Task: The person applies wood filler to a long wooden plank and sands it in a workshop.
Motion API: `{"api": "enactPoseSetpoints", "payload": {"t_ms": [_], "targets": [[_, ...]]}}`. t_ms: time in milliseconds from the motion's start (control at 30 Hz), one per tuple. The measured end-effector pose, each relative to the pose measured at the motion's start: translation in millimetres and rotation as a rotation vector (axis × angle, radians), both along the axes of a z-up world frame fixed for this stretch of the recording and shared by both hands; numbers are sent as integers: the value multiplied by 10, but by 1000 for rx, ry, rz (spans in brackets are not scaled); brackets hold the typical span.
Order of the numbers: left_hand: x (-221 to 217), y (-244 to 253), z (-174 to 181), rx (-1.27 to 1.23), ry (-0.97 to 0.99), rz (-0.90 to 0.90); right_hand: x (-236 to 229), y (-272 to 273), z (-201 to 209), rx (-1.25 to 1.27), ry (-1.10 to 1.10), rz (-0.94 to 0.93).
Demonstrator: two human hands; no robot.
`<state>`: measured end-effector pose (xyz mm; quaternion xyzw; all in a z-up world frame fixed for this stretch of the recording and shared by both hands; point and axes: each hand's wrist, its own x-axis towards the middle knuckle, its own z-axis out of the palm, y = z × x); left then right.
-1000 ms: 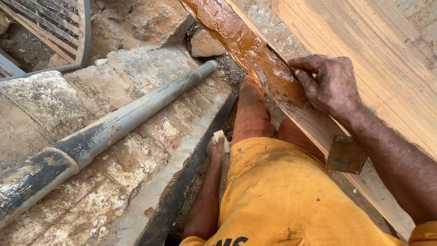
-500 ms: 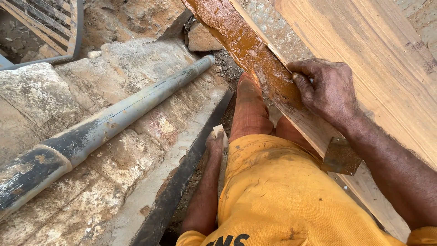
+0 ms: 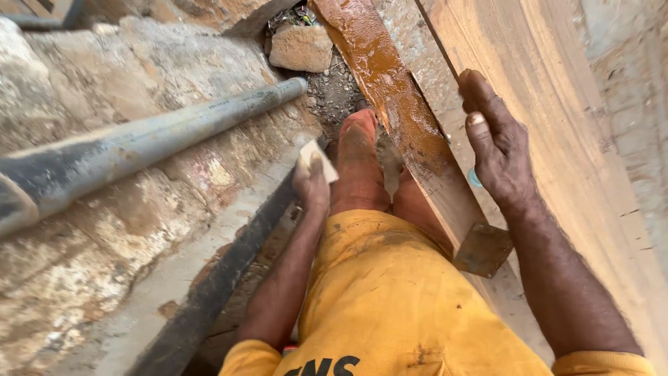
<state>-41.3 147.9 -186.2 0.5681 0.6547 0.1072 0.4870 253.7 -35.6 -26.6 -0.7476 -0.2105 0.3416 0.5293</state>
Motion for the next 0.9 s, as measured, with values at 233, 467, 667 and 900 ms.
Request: {"api": "enactPoseSetpoints", "payload": {"t_ms": [233, 467, 667, 900], "targets": [[1492, -401, -20, 6, -238, 116, -66, 187, 74, 212, 243, 230], [1720, -601, -123, 574, -52, -90, -150, 159, -16, 108, 197, 267], [1700, -546, -61, 494, 30, -229, -204, 218, 33, 86, 220, 232], [1647, -462, 60, 495, -13, -247, -74, 265, -144, 121, 348, 39]]}}
